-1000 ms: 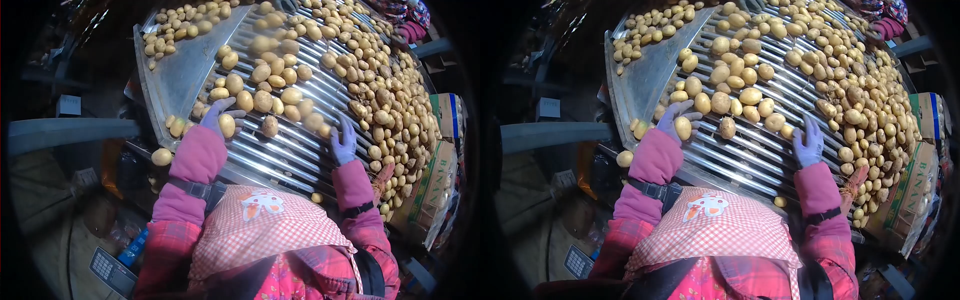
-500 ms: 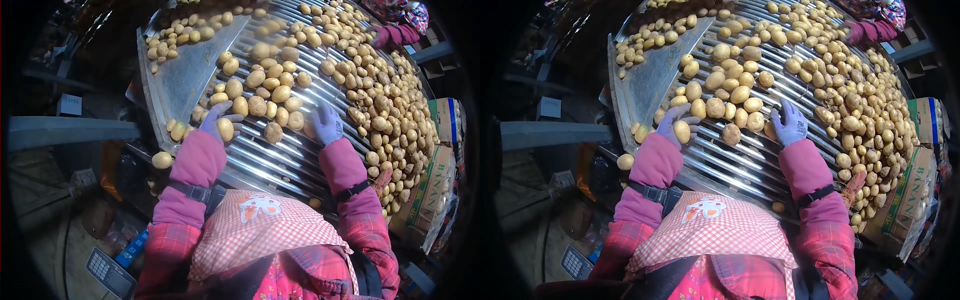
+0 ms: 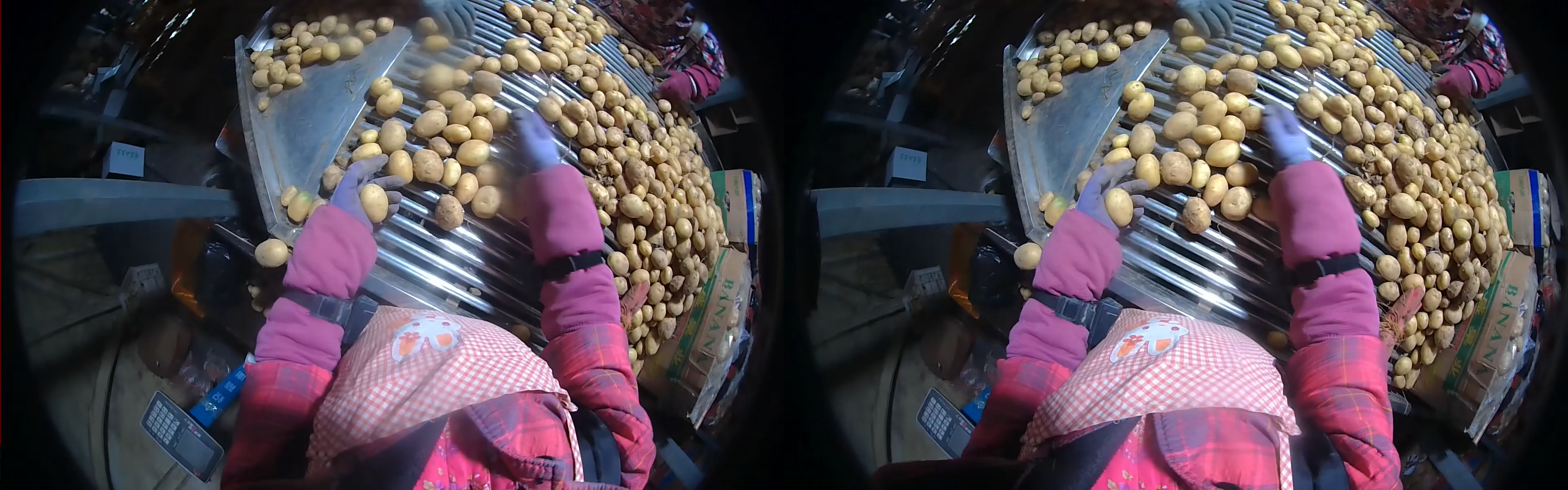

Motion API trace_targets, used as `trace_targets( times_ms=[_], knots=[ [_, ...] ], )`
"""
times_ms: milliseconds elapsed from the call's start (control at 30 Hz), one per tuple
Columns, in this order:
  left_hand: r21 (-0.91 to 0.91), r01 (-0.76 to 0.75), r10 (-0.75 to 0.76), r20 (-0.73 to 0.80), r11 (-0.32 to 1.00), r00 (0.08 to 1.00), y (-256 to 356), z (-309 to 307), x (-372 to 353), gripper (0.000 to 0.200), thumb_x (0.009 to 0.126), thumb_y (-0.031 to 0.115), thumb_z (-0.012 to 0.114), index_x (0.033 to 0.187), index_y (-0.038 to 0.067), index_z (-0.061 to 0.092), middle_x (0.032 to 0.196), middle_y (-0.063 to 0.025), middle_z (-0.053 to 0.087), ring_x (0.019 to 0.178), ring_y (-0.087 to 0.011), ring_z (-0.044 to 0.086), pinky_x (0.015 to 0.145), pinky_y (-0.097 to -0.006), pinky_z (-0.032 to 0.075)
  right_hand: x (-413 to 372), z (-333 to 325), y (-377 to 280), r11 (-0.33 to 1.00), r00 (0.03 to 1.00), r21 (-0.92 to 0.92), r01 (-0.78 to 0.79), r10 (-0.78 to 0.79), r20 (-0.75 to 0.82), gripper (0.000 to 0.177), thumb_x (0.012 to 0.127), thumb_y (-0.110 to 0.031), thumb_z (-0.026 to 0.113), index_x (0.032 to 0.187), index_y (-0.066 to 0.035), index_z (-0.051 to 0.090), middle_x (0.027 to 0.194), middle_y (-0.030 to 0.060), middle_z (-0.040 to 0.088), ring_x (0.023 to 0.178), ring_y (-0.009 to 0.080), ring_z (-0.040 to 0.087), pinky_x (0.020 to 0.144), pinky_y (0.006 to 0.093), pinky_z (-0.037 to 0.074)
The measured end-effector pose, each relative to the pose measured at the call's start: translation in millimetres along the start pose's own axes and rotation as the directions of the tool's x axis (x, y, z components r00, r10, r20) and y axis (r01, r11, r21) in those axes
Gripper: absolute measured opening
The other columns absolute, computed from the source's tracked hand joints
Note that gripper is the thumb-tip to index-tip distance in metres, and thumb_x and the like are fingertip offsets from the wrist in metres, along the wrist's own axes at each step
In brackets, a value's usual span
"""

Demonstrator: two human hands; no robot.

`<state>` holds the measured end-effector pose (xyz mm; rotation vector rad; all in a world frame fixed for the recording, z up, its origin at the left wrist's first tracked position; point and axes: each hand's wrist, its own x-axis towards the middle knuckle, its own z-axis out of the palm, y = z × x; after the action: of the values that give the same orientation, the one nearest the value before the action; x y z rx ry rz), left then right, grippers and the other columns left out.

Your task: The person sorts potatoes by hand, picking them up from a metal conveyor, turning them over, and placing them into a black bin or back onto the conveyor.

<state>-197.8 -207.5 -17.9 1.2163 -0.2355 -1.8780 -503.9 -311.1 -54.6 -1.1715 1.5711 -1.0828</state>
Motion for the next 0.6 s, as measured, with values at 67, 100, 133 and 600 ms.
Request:
trace_targets(
  times_ms=[67,100,133,600],
  knots=[
    [-0.013,0.016,-0.016,0.003,1.000,1.000,1.8,-1.7,3.5,0.049,0.087,0.045,0.050,0.126,0.016,0.052,0.099,-0.0129,0.064,0.070,-0.0200,0.061,0.061,-0.0292,0.050,11.9,-46.2,18.4,0.991,0.986,0.069,0.114,-0.104,-0.133,0.040,0.092,-0.036,0.057,0.120,-0.008,0.059,0.110,0.0063,0.062,0.101,0.0155,0.056,0.093,0.0290,0.043],
    [-0.020,0.032,-0.031,0.008,0.999,0.999,1.1,-2.2,5.4,0.049,0.087,0.044,0.051,0.126,0.015,0.052,0.099,-0.0132,0.064,0.069,-0.0200,0.061,0.059,-0.0289,0.050,12.6,-65.1,32.8,0.977,0.963,0.072,0.200,-0.182,-0.199,0.037,0.093,-0.033,0.055,0.118,-0.007,0.060,0.110,0.0079,0.063,0.102,0.0174,0.058,0.093,0.0299,0.043],
    [-0.025,0.037,-0.037,0.017,0.999,0.999,0.0,-2.4,6.7,0.049,0.087,0.044,0.051,0.126,0.015,0.052,0.099,-0.0132,0.064,0.069,-0.0200,0.061,0.059,-0.0289,0.050,6.8,-78.2,38.8,0.978,0.962,0.061,0.200,-0.184,-0.203,0.037,0.093,-0.033,0.055,0.118,-0.007,0.060,0.110,0.0079,0.063,0.102,0.0174,0.058,0.093,0.0299,0.043],
    [0.054,-0.094,0.092,0.045,0.994,0.995,-19.0,-31.9,32.4,0.045,0.089,0.038,0.046,0.121,0.008,0.054,0.096,-0.0143,0.065,0.065,-0.0209,0.060,0.053,-0.0327,0.050,-57.5,-64.3,57.7,0.354,0.842,-0.913,0.204,-0.539,-0.021,0.047,0.084,-0.035,0.056,0.126,-0.014,0.053,0.129,0.0100,0.051,0.119,0.0304,0.047,0.099,0.0448,0.036]
  ],
)
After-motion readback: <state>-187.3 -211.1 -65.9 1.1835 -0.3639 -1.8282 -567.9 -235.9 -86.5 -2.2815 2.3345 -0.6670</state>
